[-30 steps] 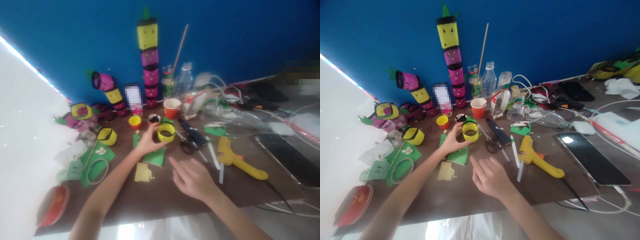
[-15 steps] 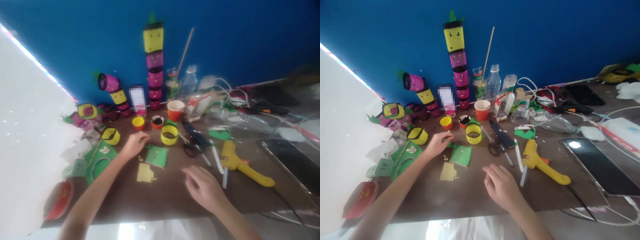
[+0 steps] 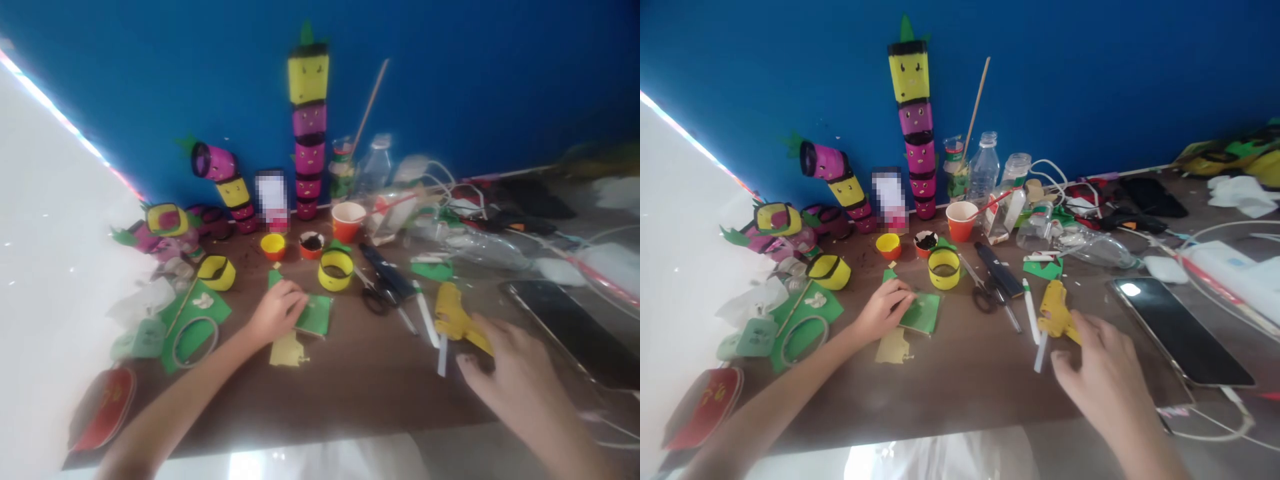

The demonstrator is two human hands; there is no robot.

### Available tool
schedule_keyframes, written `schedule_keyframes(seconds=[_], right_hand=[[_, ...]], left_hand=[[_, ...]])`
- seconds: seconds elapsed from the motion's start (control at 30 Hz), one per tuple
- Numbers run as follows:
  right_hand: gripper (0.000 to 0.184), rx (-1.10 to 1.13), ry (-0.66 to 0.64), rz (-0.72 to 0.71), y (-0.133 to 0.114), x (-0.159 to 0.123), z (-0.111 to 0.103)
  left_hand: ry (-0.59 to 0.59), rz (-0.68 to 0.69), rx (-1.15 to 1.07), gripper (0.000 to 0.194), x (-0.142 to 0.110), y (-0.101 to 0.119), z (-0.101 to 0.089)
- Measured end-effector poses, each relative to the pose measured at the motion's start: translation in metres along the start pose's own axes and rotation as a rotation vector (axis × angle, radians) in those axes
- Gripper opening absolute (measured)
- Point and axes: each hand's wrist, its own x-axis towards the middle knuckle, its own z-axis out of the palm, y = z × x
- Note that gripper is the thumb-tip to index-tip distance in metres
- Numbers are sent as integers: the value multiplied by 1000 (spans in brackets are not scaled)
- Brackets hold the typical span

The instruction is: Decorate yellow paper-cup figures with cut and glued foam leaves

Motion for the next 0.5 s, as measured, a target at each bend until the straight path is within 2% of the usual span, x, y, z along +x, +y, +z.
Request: schedule_keyframes(seconds=[0.1,0.2,0.33,0.43,0.5], right_hand=[[54,-141,-185,26,25,5,9],[54,-148,-231,-17,32,9,17],[49,-86,-62,-7,25,4,13],[44,33,122,135,8,-3,-5],[39,108,106,240,-6,-8,-21]], left_hand=[[-77,27,86,32,-11,4,-6],[-122,91,201,41,-26,3,-6],[-177,123,200,42,-38,-3,-4],[-191,133,169,42,-40,-4,-3],[-195,135,163,44,-40,-3,-2]])
